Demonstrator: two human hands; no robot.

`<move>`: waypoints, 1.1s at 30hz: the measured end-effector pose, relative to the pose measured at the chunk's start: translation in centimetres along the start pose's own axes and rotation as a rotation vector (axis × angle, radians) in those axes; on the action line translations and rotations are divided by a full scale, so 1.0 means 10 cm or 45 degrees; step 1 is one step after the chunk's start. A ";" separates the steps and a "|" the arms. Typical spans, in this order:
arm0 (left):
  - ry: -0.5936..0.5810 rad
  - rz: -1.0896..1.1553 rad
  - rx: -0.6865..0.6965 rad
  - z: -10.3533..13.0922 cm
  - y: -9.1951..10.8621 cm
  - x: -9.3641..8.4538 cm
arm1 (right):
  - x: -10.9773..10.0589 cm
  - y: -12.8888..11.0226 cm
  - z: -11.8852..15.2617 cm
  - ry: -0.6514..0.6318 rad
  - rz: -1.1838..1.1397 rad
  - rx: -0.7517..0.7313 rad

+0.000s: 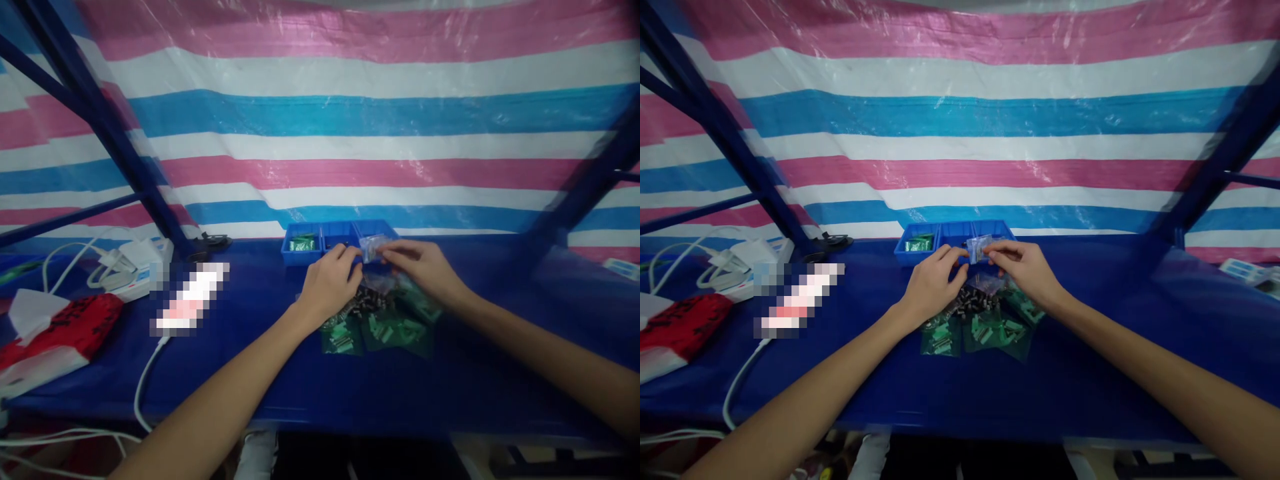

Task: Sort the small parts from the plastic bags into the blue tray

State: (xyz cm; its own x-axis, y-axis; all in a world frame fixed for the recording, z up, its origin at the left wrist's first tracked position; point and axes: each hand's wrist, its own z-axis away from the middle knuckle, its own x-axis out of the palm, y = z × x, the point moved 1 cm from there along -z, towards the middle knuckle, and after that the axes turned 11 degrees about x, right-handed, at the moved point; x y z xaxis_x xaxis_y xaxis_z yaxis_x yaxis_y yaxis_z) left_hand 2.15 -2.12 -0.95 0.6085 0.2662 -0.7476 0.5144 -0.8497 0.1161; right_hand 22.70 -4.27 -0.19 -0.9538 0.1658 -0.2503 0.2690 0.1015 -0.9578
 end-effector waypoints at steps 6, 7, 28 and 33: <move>-0.106 0.016 0.060 0.01 -0.02 0.02 | -0.19 0.00 -0.30 0.098 -0.118 0.068; -0.126 0.007 0.058 0.01 -0.02 0.03 | -0.22 0.01 -0.35 0.104 -0.113 0.096; -0.563 0.278 0.109 -0.02 -0.25 -0.03 | 0.17 0.17 0.16 -0.309 0.995 -0.746; -0.478 0.245 0.103 0.00 -0.25 0.04 | 0.19 0.16 0.16 -0.296 1.023 -0.739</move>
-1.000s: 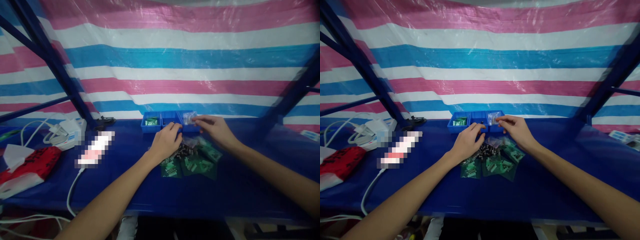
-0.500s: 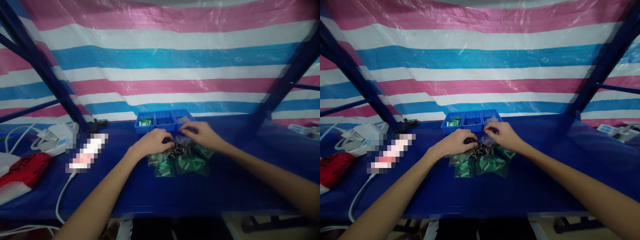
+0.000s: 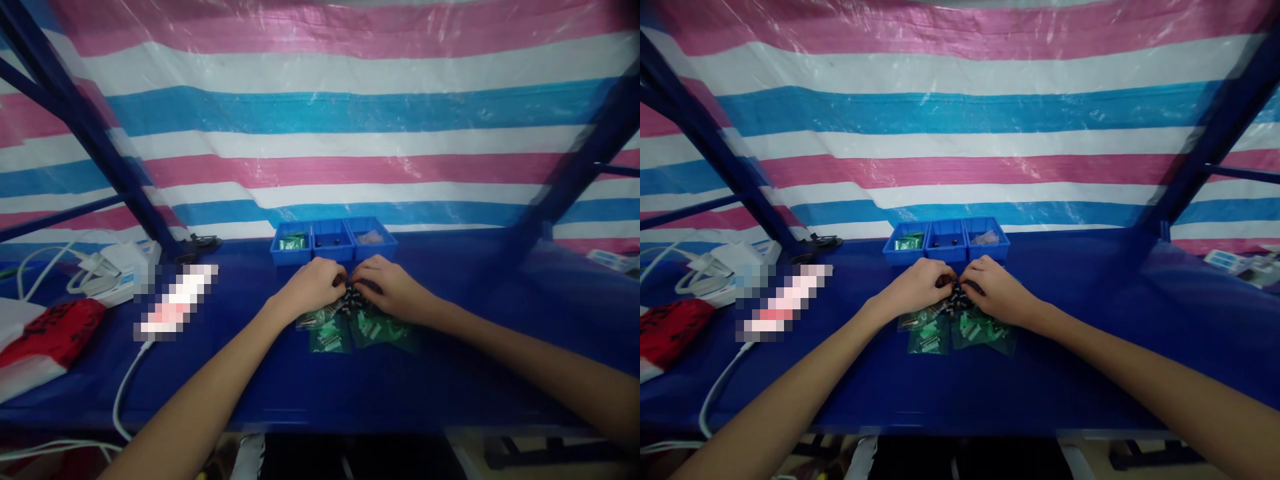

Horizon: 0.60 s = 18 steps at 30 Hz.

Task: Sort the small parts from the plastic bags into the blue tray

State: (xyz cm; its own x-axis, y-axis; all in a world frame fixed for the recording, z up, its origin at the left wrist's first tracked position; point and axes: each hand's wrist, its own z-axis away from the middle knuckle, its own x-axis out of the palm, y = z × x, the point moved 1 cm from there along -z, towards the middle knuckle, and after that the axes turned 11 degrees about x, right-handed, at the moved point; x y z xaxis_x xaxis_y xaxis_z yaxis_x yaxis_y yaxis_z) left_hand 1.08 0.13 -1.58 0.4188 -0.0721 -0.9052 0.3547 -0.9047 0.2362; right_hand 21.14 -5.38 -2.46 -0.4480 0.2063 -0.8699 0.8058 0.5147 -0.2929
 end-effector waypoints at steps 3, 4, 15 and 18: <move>0.025 -0.043 0.016 0.00 0.03 0.00 | 0.00 -0.01 0.00 0.002 0.008 0.004; 0.031 -0.044 0.007 0.00 0.04 0.00 | 0.01 0.00 0.00 0.001 0.006 0.006; 0.276 -0.047 0.078 -0.05 0.17 -0.08 | -0.01 0.01 0.00 0.174 -0.096 0.145; 0.328 0.024 0.113 -0.06 0.20 -0.08 | -0.03 0.01 -0.01 0.202 -0.225 0.270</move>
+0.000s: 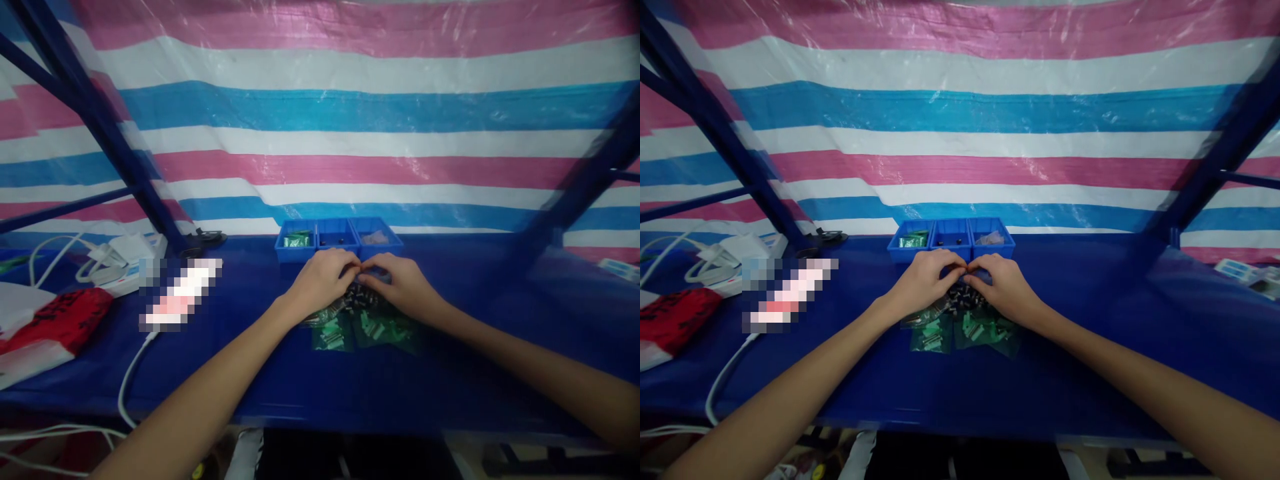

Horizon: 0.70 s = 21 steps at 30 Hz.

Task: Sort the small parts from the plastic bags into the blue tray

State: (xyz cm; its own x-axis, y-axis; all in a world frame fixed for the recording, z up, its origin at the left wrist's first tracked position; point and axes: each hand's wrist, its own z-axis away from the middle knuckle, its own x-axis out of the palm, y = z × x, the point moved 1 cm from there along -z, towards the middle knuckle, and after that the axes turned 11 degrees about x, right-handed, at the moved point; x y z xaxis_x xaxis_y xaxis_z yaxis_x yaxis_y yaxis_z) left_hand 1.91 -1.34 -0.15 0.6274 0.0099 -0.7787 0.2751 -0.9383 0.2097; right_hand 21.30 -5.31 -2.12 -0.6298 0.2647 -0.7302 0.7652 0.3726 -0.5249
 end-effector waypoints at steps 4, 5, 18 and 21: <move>0.063 0.150 -0.041 0.01 0.01 0.02 | -0.02 -0.03 -0.01 0.007 -0.128 0.101; 0.079 0.177 -0.058 0.01 0.00 0.02 | -0.02 -0.04 -0.01 0.009 -0.147 0.109; 0.175 0.163 0.010 0.02 0.01 0.06 | -0.05 -0.03 -0.03 -0.039 -0.200 0.194; 0.166 0.101 0.027 0.03 0.01 0.06 | -0.05 -0.05 -0.01 -0.026 -0.177 0.163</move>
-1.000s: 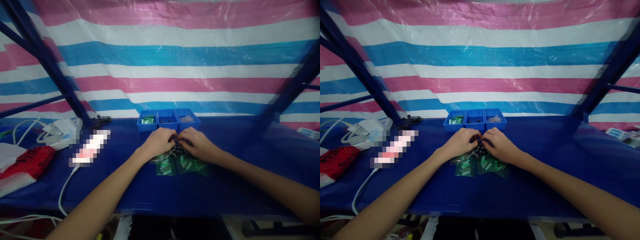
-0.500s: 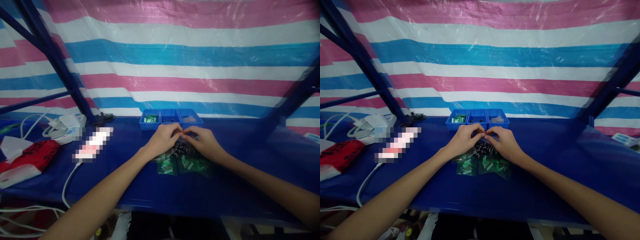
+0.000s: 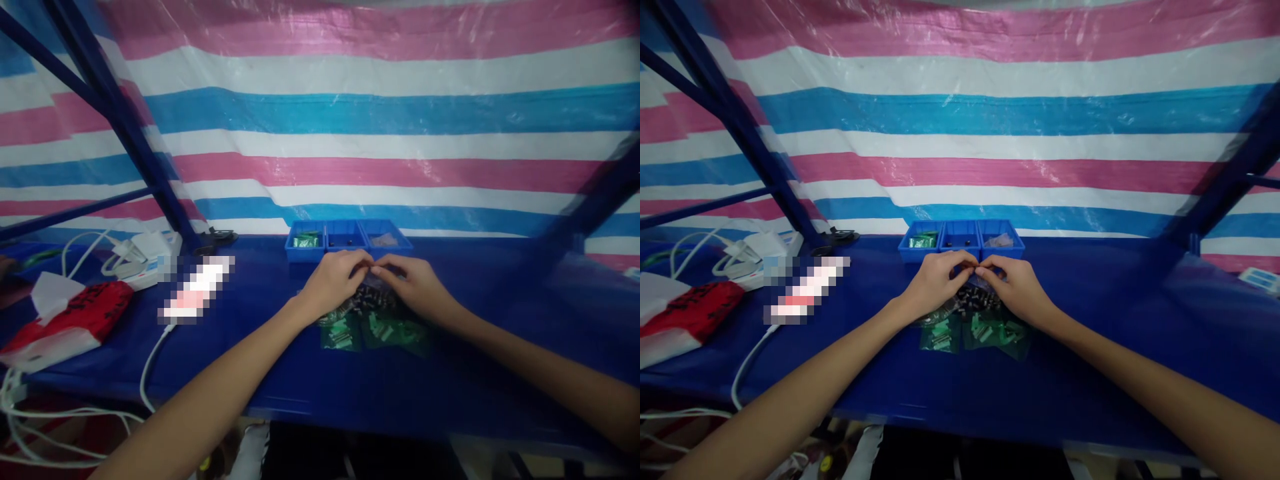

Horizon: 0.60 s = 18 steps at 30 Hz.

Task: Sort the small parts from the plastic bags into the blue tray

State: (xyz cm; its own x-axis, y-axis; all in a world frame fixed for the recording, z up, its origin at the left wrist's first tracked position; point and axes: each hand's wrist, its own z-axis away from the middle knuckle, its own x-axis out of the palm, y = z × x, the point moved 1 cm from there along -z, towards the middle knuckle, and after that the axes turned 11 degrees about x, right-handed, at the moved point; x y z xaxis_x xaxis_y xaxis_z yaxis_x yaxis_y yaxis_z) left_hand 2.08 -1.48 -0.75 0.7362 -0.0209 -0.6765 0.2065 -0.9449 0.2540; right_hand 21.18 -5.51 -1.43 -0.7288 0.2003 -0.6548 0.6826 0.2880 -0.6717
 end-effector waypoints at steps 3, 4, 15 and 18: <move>-0.028 -0.008 0.000 0.01 0.00 0.01 | -0.01 -0.03 0.02 0.017 -0.011 -0.006; -0.033 -0.002 -0.004 0.01 0.00 0.01 | -0.01 -0.04 0.02 0.019 -0.014 -0.007; 0.094 0.105 -0.244 -0.02 0.02 0.01 | 0.03 0.02 0.03 0.095 -0.017 -0.170; 0.101 0.204 -0.301 -0.02 0.01 0.02 | 0.03 0.04 0.04 0.165 0.171 -0.279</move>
State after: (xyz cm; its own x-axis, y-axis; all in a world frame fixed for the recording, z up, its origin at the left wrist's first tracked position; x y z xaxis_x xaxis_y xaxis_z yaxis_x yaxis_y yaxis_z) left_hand 2.40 -1.51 -0.69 0.8176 -0.1294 -0.5611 0.2214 -0.8289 0.5137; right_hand 21.26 -5.72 -1.98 -0.6428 0.3644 -0.6738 0.7560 0.4436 -0.4814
